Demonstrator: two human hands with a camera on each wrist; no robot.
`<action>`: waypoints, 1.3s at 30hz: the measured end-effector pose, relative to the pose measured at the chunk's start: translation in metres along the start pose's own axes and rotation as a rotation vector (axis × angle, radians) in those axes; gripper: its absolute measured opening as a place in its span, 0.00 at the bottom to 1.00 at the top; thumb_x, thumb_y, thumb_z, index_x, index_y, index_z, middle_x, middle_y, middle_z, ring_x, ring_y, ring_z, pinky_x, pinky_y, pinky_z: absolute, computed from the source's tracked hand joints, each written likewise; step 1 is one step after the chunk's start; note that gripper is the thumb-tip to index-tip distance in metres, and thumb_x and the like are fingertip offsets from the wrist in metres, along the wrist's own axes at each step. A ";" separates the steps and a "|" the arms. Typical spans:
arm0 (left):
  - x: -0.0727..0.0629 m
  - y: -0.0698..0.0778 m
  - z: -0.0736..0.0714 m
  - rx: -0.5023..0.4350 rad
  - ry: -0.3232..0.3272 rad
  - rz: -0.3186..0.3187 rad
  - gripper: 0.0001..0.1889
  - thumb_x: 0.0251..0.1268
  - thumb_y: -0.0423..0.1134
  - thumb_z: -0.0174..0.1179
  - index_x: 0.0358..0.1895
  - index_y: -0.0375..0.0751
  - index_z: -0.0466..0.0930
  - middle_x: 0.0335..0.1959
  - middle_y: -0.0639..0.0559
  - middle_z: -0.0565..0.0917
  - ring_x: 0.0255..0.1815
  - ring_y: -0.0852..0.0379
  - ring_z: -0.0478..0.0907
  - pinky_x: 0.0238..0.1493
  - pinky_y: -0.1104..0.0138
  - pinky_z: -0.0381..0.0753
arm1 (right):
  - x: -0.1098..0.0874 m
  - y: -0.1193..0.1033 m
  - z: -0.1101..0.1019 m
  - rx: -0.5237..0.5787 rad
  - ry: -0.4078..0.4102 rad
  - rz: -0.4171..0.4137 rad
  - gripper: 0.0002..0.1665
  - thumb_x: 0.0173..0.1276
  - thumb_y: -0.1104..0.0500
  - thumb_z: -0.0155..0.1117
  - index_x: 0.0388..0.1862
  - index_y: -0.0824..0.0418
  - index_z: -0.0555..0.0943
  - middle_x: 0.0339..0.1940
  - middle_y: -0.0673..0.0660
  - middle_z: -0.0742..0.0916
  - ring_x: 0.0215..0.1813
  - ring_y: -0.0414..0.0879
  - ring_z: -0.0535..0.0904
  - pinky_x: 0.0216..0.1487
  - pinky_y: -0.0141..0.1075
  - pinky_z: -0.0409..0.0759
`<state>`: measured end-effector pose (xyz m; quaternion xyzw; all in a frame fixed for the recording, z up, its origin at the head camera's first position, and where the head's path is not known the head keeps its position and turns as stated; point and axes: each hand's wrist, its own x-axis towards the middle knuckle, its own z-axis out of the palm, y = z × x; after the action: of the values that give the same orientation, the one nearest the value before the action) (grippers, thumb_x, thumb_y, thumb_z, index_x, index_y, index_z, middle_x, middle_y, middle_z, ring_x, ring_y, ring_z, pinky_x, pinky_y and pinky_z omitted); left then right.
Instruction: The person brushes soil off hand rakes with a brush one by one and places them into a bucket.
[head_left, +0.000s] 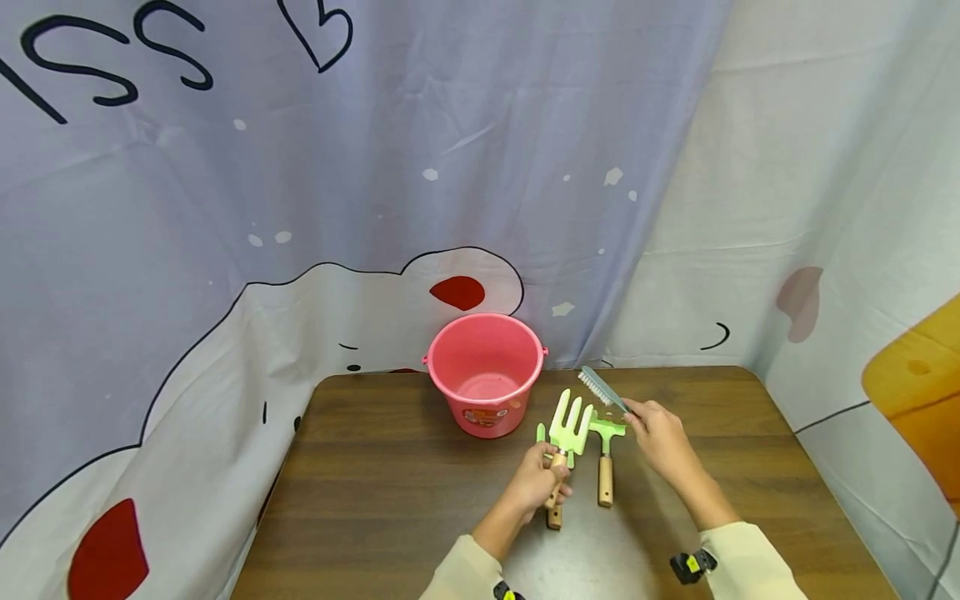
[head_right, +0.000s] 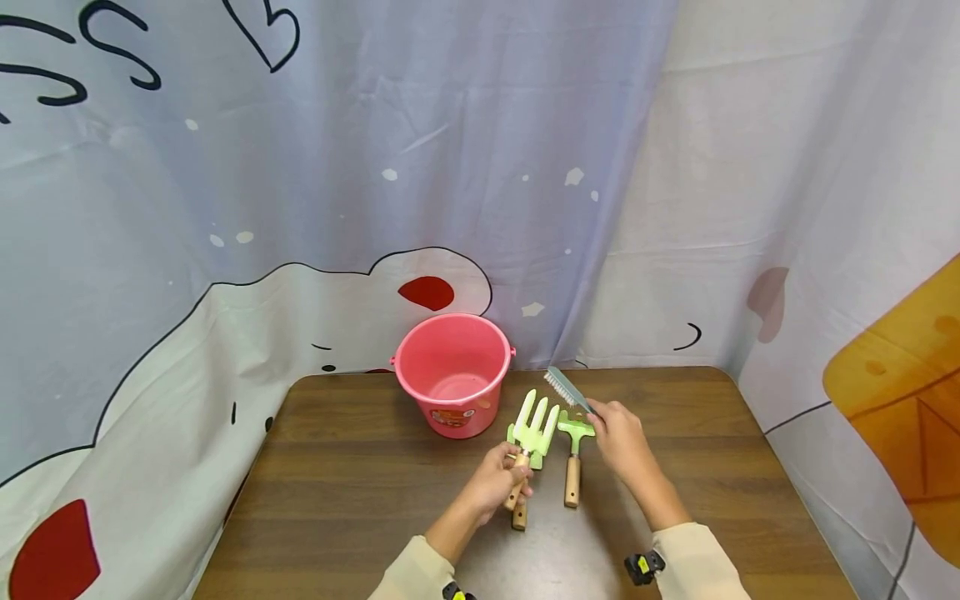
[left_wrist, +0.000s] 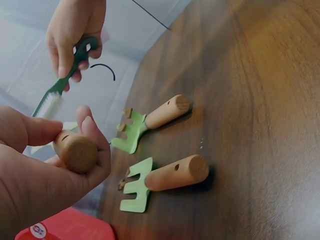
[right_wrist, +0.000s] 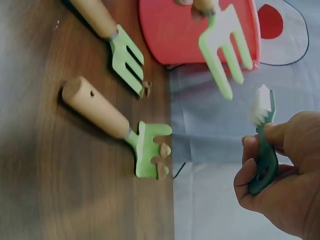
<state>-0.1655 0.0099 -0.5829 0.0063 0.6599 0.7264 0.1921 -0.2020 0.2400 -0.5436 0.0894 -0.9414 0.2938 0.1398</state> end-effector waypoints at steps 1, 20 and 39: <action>0.000 0.001 -0.001 0.003 0.002 0.009 0.11 0.73 0.23 0.51 0.54 0.31 0.67 0.38 0.40 0.81 0.20 0.59 0.77 0.21 0.73 0.79 | -0.001 0.002 -0.002 -0.001 0.001 0.005 0.17 0.74 0.66 0.64 0.59 0.70 0.83 0.35 0.60 0.85 0.32 0.48 0.75 0.35 0.43 0.75; -0.010 0.032 -0.018 0.424 0.102 0.255 0.18 0.64 0.24 0.58 0.58 0.25 0.74 0.36 0.42 0.83 0.31 0.60 0.74 0.30 0.73 0.75 | -0.029 0.038 -0.011 -0.021 -0.020 0.069 0.17 0.74 0.66 0.64 0.59 0.70 0.83 0.40 0.64 0.88 0.35 0.50 0.78 0.37 0.47 0.78; -0.032 0.079 -0.043 0.770 0.356 0.574 0.23 0.55 0.23 0.73 0.57 0.30 0.83 0.48 0.40 0.88 0.44 0.49 0.85 0.45 0.60 0.86 | -0.047 0.056 0.004 -0.007 0.026 -0.006 0.18 0.70 0.67 0.68 0.58 0.68 0.85 0.39 0.59 0.88 0.32 0.42 0.74 0.30 0.33 0.74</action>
<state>-0.1689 -0.0444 -0.5048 0.1339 0.8738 0.4438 -0.1470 -0.1718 0.2871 -0.5911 0.0880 -0.9402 0.2909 0.1534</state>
